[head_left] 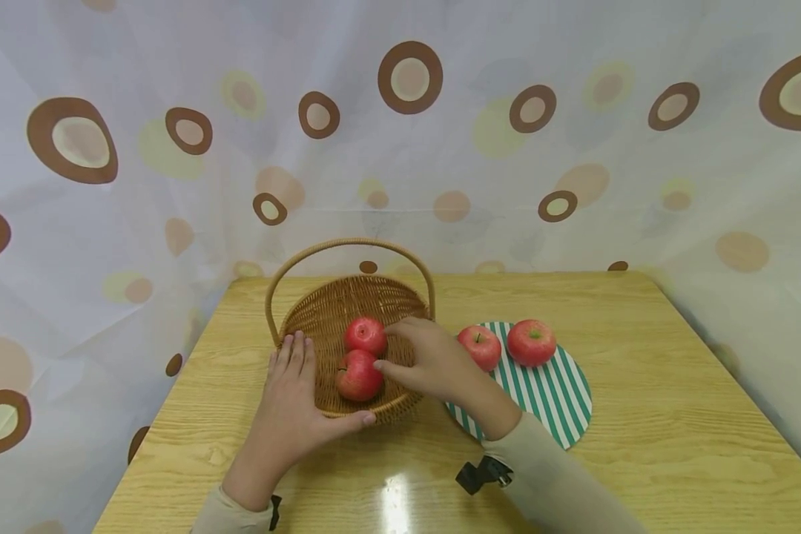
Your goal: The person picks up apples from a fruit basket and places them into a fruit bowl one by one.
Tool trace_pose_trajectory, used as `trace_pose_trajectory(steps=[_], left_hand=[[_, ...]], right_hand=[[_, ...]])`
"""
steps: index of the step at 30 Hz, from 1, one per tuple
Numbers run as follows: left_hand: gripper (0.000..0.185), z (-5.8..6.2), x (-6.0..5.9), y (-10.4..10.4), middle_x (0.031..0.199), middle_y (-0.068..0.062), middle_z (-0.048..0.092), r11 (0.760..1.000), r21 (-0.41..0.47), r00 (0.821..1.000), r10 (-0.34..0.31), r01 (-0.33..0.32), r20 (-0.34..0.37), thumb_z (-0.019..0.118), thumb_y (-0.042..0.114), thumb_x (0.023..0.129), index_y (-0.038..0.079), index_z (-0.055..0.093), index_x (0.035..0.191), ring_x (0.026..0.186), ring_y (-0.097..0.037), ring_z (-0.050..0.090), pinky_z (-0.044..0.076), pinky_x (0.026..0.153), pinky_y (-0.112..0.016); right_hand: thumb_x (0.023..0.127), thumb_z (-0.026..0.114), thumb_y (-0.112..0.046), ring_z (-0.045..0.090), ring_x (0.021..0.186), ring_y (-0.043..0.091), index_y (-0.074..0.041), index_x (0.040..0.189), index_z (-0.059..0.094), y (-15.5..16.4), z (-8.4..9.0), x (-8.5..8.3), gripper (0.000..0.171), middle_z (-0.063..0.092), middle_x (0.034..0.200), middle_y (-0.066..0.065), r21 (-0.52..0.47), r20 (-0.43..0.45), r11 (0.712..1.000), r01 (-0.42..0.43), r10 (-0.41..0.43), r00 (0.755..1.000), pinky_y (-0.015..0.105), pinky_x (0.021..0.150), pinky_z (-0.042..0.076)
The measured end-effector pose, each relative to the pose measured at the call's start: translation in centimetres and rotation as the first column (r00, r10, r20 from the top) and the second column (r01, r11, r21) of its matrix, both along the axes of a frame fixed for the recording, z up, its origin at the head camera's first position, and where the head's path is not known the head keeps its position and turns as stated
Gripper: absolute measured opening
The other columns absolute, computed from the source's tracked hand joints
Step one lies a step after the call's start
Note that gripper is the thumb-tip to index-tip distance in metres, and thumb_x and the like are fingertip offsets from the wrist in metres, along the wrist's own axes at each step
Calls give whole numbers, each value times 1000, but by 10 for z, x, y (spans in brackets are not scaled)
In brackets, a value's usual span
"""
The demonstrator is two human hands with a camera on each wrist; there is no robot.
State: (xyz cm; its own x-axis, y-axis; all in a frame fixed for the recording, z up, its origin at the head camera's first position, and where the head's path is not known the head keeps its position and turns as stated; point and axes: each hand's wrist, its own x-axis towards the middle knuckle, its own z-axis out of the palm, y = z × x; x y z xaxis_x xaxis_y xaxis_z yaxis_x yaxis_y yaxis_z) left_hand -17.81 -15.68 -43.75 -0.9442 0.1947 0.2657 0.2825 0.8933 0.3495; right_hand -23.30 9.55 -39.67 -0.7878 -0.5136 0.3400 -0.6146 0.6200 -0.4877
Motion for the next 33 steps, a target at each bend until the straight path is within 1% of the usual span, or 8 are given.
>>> trace_pose_trajectory(steps=[2, 6, 9, 13, 17, 21, 26, 33], left_hand=[[146, 0, 0, 0, 173, -32, 17, 1000, 0, 1000, -2, 2, 0, 67, 95, 72, -9, 22, 165, 165, -48, 8, 13, 132, -66], [146, -1, 0, -1, 173, -32, 17, 1000, -7, 1000, -2, 2, -5, 66, 95, 72, -9, 22, 165, 164, -48, 9, 13, 132, -66], [146, -1, 0, -1, 173, -32, 17, 1000, -7, 1000, -3, 3, -9, 66, 95, 72, -9, 22, 165, 165, -48, 8, 13, 132, -66], [146, -1, 0, 0, 173, -32, 16, 1000, -4, 1000, -6, 6, -8, 65, 95, 72, -8, 21, 165, 165, -47, 7, 13, 132, -66], [146, -1, 0, 0, 173, -32, 16, 1000, -1, 1000, -9, 9, -3, 66, 95, 72, -9, 21, 165, 165, -47, 7, 13, 131, -67], [145, -1, 0, -1, 173, -32, 17, 1000, 0, 1000, -11, 11, -3, 66, 94, 73, -9, 22, 164, 165, -47, 7, 13, 131, -68], [145, 0, 0, -1, 173, -32, 17, 1000, 3, 1000, -12, 12, -5, 66, 94, 73, -10, 23, 164, 165, -48, 8, 14, 131, -68], [145, 0, 0, -1, 173, -32, 18, 1000, 3, 1000, -12, 12, -7, 67, 94, 73, -9, 23, 164, 165, -48, 8, 15, 131, -68]], right_hand=[[95, 79, -38, 68, 126, 29, -5, 131, 72, -2, -1, -1, 49, 73, 131, 10, 5, 17, 1000, -6, 6, 1000, 49, 107, 57], [96, 78, -39, 68, 124, 25, -7, 130, 72, -6, -3, -3, 47, 73, 129, 6, 18, 43, 1000, -13, 12, 999, 47, 106, 57], [96, 78, -39, 70, 115, 21, -7, 128, 72, -9, -1, -3, 46, 74, 125, 6, 30, 55, 999, -28, 26, 998, 44, 99, 60], [97, 77, -40, 71, 113, 23, -5, 131, 71, -13, 1, -4, 49, 74, 127, 10, 56, 84, 998, -37, 32, 996, 45, 96, 61], [98, 76, -42, 71, 118, 27, -5, 136, 70, -17, 1, -6, 53, 73, 132, 11, 86, 112, 996, -32, 22, 993, 47, 99, 60], [97, 76, -44, 70, 123, 27, -7, 139, 68, -21, 2, -8, 57, 72, 136, 9, 115, 129, 993, -18, 3, 992, 47, 102, 59], [96, 77, -43, 71, 119, 26, -6, 141, 67, -26, 3, -11, 59, 72, 134, 9, 137, 133, 990, -15, -3, 991, 46, 99, 60], [97, 75, -44, 71, 120, 25, -4, 142, 66, -34, 2, -17, 61, 74, 132, 8, 196, 160, 980, -38, 7, 987, 46, 100, 60]])
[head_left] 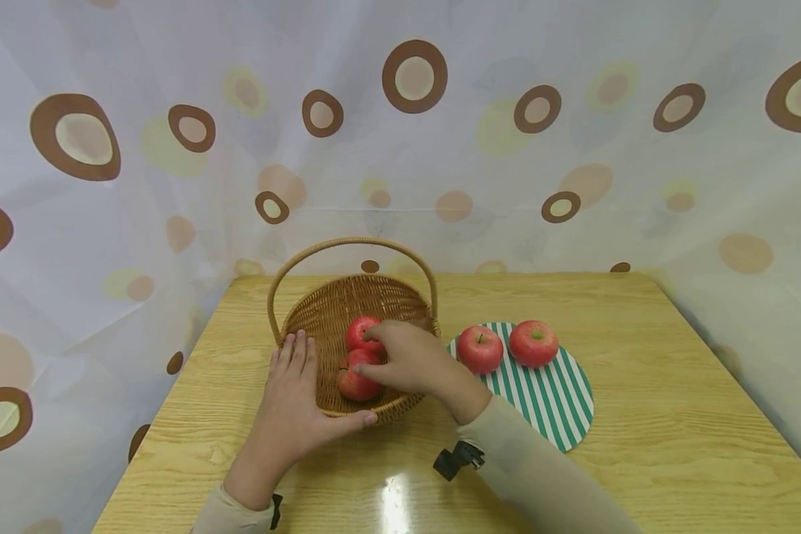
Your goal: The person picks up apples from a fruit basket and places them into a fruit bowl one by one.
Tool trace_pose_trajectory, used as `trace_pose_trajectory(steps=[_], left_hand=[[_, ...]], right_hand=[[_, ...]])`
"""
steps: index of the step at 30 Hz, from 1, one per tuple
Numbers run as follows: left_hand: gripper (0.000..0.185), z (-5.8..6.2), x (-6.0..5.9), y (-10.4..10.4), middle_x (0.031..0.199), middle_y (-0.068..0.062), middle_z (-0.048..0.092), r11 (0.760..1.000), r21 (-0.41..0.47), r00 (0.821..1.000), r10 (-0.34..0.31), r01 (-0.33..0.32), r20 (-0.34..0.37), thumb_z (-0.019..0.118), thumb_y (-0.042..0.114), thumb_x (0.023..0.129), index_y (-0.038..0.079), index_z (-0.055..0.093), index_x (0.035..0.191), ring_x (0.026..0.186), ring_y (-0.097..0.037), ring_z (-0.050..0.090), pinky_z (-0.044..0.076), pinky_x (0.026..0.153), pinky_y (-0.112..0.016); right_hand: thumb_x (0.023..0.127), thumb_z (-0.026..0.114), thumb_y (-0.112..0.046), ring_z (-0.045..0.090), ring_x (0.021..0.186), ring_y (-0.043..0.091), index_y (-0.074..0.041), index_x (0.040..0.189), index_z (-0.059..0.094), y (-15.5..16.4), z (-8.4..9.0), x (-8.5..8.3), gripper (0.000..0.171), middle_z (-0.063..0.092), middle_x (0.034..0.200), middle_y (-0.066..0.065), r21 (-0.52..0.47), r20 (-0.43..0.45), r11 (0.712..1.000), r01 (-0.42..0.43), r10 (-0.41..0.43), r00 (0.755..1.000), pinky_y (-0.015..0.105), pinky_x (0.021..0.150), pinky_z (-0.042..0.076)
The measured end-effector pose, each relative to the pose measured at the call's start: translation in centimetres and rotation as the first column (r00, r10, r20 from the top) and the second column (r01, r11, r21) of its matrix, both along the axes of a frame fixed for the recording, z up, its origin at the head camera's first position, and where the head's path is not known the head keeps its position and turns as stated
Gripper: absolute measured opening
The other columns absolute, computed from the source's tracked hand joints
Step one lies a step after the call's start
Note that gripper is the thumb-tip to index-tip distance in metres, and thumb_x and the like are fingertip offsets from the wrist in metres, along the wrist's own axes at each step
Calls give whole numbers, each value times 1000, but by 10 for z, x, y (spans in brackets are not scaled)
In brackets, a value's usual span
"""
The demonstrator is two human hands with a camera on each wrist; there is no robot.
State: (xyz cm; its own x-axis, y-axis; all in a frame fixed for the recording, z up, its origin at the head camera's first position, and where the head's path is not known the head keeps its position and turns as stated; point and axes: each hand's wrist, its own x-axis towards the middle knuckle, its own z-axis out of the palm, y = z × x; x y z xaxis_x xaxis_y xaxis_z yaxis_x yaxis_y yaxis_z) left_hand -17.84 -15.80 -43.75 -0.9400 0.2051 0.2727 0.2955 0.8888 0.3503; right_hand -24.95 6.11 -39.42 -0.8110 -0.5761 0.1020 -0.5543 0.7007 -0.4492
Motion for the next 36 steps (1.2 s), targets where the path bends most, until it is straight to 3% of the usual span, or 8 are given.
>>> trace_pose_trajectory(steps=[9, 18, 36], left_hand=[[144, 0, 0, 0, 172, -33, 19, 1000, -2, 1000, -3, 3, -5, 68, 92, 73, -10, 24, 164, 164, -48, 9, 14, 131, -68], [144, -1, 0, -1, 172, -33, 17, 1000, 1, 1000, 1, -1, 0, 68, 93, 73, -10, 24, 164, 165, -47, 7, 13, 131, -67], [145, -1, 0, 0, 173, -32, 15, 1000, -3, 1000, -5, 5, 12, 66, 94, 73, -9, 21, 165, 165, -46, 5, 13, 131, -68]], right_hand=[[97, 75, -43, 70, 121, 22, -9, 139, 67, -9, 0, -2, 54, 72, 134, 6, 116, -17, 993, -4, 6, 1000, 44, 98, 61], [89, 84, -37, 71, 111, 16, -14, 135, 70, -17, 0, -4, 54, 74, 129, -1, 145, -11, 989, -11, 13, 1000, 38, 87, 62], [85, 89, -36, 69, 107, 16, -14, 142, 66, -29, -9, -11, 65, 71, 127, 1, 203, -7, 979, -34, 36, 999, 34, 83, 61]])
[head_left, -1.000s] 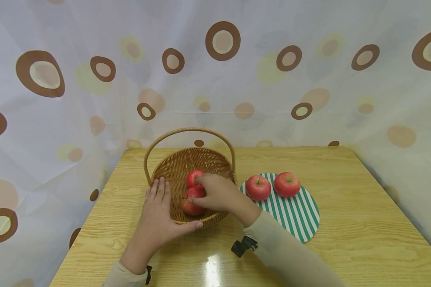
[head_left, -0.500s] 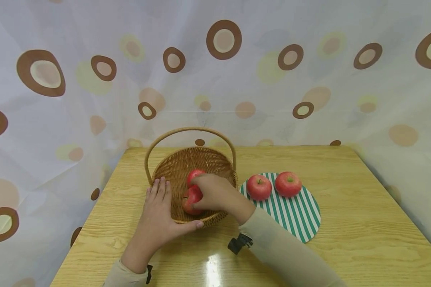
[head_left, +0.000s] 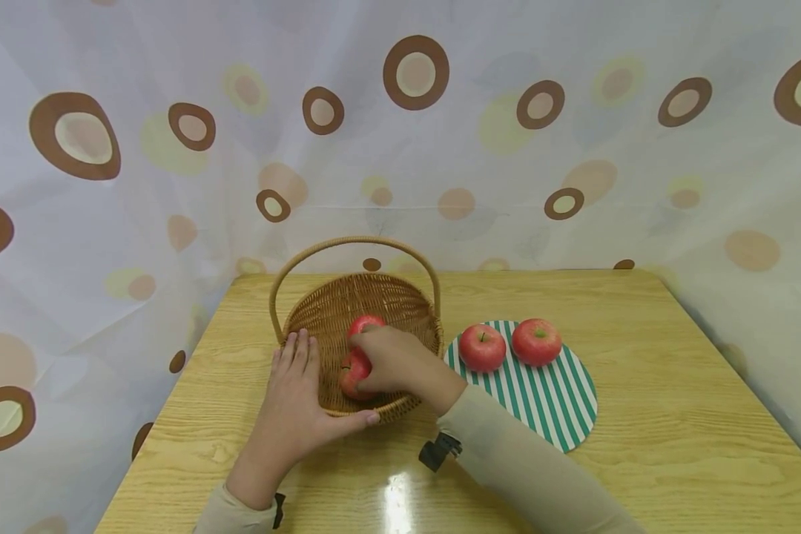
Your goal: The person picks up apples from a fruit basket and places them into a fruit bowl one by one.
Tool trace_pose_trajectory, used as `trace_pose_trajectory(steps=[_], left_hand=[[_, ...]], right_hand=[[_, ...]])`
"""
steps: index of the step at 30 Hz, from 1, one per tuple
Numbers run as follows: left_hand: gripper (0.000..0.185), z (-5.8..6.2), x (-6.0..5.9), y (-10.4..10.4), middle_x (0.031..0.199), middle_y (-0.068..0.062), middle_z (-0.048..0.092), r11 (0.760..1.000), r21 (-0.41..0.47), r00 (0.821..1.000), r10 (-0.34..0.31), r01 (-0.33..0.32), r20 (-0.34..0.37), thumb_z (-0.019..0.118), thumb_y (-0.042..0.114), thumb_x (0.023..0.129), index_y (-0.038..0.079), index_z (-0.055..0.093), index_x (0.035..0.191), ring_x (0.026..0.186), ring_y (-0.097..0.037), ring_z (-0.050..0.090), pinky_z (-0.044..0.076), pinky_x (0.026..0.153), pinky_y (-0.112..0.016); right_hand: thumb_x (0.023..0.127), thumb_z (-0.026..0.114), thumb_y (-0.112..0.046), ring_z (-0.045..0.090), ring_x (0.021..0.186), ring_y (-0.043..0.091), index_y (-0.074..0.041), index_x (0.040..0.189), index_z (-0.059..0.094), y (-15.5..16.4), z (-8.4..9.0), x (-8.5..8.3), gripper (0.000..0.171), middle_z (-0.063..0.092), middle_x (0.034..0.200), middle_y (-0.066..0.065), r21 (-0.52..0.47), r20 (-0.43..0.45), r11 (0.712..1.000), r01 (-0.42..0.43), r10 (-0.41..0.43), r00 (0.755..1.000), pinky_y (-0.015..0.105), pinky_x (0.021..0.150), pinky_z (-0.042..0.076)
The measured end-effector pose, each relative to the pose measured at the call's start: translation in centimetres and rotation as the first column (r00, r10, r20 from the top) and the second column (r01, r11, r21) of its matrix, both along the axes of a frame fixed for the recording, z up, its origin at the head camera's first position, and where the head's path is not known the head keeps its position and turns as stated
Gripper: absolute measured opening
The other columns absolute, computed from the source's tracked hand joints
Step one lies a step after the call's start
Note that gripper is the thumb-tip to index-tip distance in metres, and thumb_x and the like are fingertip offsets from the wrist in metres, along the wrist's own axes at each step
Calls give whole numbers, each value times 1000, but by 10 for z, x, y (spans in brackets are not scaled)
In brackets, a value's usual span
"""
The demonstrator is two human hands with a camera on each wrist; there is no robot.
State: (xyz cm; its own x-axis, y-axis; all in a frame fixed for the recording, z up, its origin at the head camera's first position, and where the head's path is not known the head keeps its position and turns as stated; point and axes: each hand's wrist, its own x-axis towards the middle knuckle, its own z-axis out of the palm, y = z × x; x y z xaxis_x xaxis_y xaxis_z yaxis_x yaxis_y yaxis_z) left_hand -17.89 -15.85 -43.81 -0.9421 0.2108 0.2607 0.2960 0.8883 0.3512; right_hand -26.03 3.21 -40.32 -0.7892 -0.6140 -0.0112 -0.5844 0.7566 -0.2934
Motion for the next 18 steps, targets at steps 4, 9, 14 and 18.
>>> trace_pose_trajectory(steps=[4, 9, 14, 18], left_hand=[[145, 0, 0, 0, 173, -32, 15, 1000, 0, 1000, 1, -1, -5, 65, 95, 73, -9, 21, 165, 165, -46, 6, 13, 131, -67], [145, -1, 0, 0, 173, -33, 16, 1000, 0, 1000, 0, 0, -17, 65, 94, 73, -10, 23, 164, 165, -47, 7, 13, 131, -68], [145, -1, 0, 0, 173, -32, 15, 1000, 0, 1000, 1, -1, -18, 65, 95, 73, -10, 24, 164, 165, -46, 6, 12, 131, -67], [144, -2, 0, 0, 172, -33, 16, 1000, -5, 1000, -1, 1, -25, 66, 95, 72, -11, 27, 163, 165, -47, 7, 13, 131, -68]], right_hand=[[85, 89, -39, 68, 106, 16, -14, 143, 66, -1, -1, -1, 67, 70, 128, 2, 5, 4, 1000, -10, 10, 1000, 34, 84, 61], [84, 89, -41, 67, 105, 15, -15, 140, 67, -1, -2, -1, 66, 68, 128, 1, 10, 13, 999, -31, 31, 999, 34, 85, 60], [84, 90, -38, 67, 118, 20, -13, 144, 65, -2, -3, -2, 69, 65, 142, 7, 4, 52, 998, -63, 62, 997, 38, 95, 61], [84, 92, -32, 64, 130, 26, -11, 148, 62, -2, -4, -3, 74, 58, 153, 11, -4, 94, 996, -89, 89, 992, 41, 102, 60]])
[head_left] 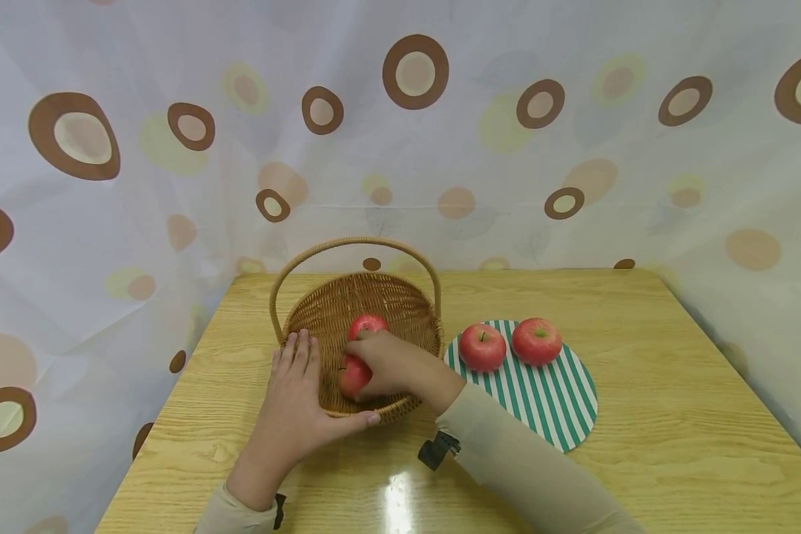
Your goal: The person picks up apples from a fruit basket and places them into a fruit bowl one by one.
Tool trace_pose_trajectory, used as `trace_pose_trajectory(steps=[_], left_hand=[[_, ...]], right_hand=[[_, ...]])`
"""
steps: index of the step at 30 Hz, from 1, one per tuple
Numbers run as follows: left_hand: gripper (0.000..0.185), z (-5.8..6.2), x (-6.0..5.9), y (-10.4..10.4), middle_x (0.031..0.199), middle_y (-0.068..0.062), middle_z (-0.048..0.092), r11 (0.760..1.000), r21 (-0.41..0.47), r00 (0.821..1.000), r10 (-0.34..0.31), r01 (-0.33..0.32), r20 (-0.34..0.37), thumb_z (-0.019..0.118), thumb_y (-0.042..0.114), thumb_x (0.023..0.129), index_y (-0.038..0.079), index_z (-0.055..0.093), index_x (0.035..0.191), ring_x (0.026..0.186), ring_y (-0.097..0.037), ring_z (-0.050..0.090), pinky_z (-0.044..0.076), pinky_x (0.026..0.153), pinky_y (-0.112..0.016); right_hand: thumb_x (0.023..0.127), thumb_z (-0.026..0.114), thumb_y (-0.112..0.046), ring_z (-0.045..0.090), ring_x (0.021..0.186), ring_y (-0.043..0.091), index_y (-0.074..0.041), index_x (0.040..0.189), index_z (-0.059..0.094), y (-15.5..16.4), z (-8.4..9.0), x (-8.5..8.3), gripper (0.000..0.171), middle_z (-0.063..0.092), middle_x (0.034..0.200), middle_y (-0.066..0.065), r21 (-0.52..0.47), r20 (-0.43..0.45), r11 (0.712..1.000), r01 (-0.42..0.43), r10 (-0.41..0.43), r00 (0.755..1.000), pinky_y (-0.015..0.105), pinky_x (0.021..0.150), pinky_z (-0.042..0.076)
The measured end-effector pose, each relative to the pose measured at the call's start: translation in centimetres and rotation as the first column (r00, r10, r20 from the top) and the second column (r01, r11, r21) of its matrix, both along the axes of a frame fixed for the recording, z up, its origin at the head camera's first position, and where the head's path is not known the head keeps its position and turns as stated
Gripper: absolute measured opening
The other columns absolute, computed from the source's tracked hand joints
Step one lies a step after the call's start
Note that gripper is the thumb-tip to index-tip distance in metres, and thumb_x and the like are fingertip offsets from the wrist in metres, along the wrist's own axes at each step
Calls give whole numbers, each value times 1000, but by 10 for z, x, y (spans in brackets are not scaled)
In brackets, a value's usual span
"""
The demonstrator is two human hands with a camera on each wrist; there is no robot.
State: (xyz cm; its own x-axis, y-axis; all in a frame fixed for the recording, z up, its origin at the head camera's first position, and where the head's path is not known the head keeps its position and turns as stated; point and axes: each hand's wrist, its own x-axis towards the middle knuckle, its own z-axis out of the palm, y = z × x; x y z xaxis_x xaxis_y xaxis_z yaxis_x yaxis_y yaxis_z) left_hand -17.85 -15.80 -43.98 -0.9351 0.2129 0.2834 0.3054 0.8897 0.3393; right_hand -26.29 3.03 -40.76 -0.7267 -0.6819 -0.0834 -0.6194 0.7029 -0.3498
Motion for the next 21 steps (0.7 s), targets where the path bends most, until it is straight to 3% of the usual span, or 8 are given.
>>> trace_pose_trajectory(steps=[6, 21], left_hand=[[145, 0, 0, 0, 172, -33, 17, 1000, 1, 1000, 3, -3, 1, 66, 95, 72, -10, 26, 163, 165, -47, 7, 13, 131, -68], [145, 1, 1, 1, 172, -33, 17, 1000, -12, 1000, 7, -7, -1, 65, 96, 71, -12, 30, 161, 165, -47, 7, 13, 131, -68]], right_hand=[[82, 93, -26, 57, 140, 30, -13, 152, 58, -1, 0, 0, 80, 52, 159, 10, 36, 13, 999, -11, 11, 1000, 45, 107, 58], [80, 96, -28, 54, 144, 29, -15, 156, 53, -2, -1, 1, 89, 48, 162, 7, 75, 68, 997, -4, -1, 998, 46, 110, 55]])
